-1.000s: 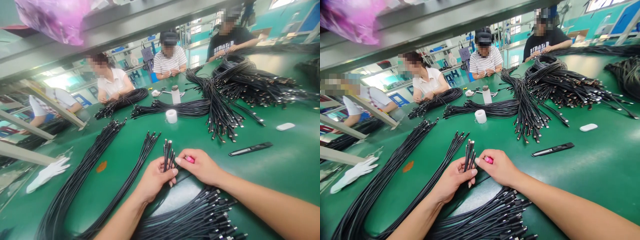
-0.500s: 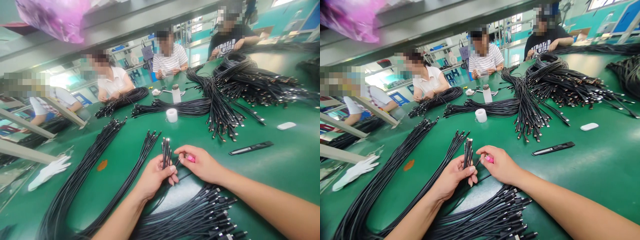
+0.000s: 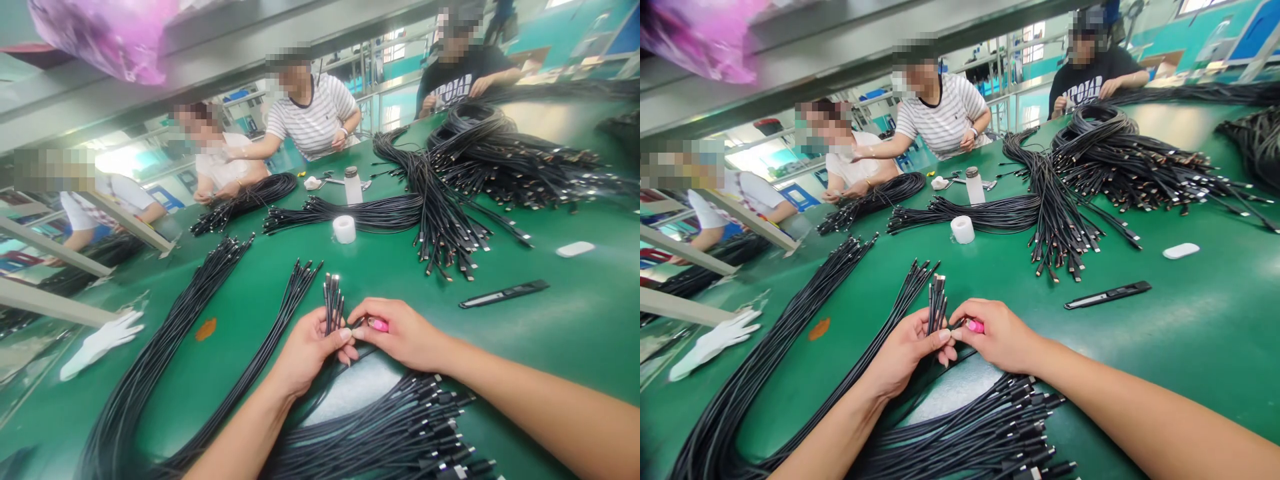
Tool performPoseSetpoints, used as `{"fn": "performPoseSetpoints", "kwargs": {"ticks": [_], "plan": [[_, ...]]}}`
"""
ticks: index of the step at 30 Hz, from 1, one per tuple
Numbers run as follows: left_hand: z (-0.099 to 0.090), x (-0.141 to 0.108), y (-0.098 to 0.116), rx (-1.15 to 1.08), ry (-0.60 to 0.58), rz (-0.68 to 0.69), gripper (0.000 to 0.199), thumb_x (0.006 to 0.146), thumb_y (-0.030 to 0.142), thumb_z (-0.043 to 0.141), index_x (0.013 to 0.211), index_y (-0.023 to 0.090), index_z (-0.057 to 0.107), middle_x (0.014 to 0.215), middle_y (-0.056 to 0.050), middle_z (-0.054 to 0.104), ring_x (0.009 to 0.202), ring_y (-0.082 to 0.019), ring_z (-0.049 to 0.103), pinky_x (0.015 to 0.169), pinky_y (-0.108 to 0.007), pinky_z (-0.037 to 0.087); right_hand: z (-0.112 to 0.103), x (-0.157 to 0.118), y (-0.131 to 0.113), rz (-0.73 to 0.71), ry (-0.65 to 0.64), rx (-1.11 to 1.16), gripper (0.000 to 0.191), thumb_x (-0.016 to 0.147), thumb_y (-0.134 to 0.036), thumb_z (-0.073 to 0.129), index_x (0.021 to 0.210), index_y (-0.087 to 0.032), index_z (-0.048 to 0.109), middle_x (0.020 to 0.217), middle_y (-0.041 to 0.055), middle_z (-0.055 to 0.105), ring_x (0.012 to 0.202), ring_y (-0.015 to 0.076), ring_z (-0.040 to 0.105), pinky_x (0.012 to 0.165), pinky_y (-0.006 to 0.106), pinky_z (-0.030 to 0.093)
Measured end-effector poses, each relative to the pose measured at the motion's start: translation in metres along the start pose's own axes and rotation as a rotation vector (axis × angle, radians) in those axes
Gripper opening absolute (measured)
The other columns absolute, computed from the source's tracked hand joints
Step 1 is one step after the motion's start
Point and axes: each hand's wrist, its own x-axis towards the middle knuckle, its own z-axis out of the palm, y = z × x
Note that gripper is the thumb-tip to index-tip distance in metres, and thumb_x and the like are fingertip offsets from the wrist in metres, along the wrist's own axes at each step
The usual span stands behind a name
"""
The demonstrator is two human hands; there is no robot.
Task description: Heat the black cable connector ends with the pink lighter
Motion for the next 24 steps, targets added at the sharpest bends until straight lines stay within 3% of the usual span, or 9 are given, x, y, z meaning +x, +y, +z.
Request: {"fn": "performPoseSetpoints", "kwargs": {"ticks": [2,8,14,18,24], "plan": [[-0.0004,0.0002,0.0013,-0.007,0.025,0.008,0.030,0.075,0.031,0.077,0.086,0.012,0.057,0.071,-0.005,0.067,0.065,-0.013,0.064,0.063,-0.025,0.052,0.0003,0.0000,-0.0002,0.017,0.005,-0.007,0.010,0.090,-0.023,0.060,0.091,-0.020,0.069,0.087,0.0009,0.069,0.080,0.0144,0.061,0.074,0.026,0.045],[-0.0025,0.0010,0.0035,-0.032,0.092,0.004,0.026,0.079,0.033,0.074,0.087,0.010,0.064,0.075,-0.005,0.067,0.069,-0.012,0.060,0.070,-0.025,0.047,0.0009,0.0014,0.0022,0.040,0.072,-0.086,0.030,0.095,-0.035,0.052,0.073,-0.018,0.065,0.071,0.0008,0.062,0.067,0.0134,0.055,0.066,0.025,0.041],[-0.0006,0.0007,0.0018,-0.037,0.076,0.004,0.026,0.075,0.031,0.078,0.085,0.011,0.066,0.071,-0.003,0.065,0.066,-0.011,0.057,0.069,-0.024,0.045,-0.0003,0.0025,0.0027,0.107,0.150,-0.046,0.015,0.089,-0.032,0.060,0.086,-0.019,0.066,0.074,-0.0007,0.063,0.069,0.0140,0.055,0.068,0.026,0.042],[0.0036,-0.0007,0.0008,-0.029,0.055,-0.014,0.027,0.069,0.030,0.082,0.081,0.012,0.067,0.068,-0.001,0.064,0.065,-0.011,0.056,0.068,-0.024,0.043,0.0007,0.0025,0.0022,0.135,0.136,0.049,0.022,0.083,-0.033,0.067,0.101,-0.020,0.065,0.074,-0.0020,0.063,0.067,0.0138,0.055,0.066,0.026,0.043],[0.0065,-0.0020,-0.0014,-0.031,0.034,-0.017,0.031,0.064,0.027,0.085,0.086,0.012,0.069,0.083,-0.004,0.069,0.075,-0.013,0.059,0.076,-0.025,0.046,0.0019,0.0006,0.0001,0.104,0.094,0.108,0.017,0.082,-0.036,0.070,0.085,-0.019,0.066,0.080,-0.0003,0.062,0.069,0.0130,0.052,0.065,0.025,0.041]]}}
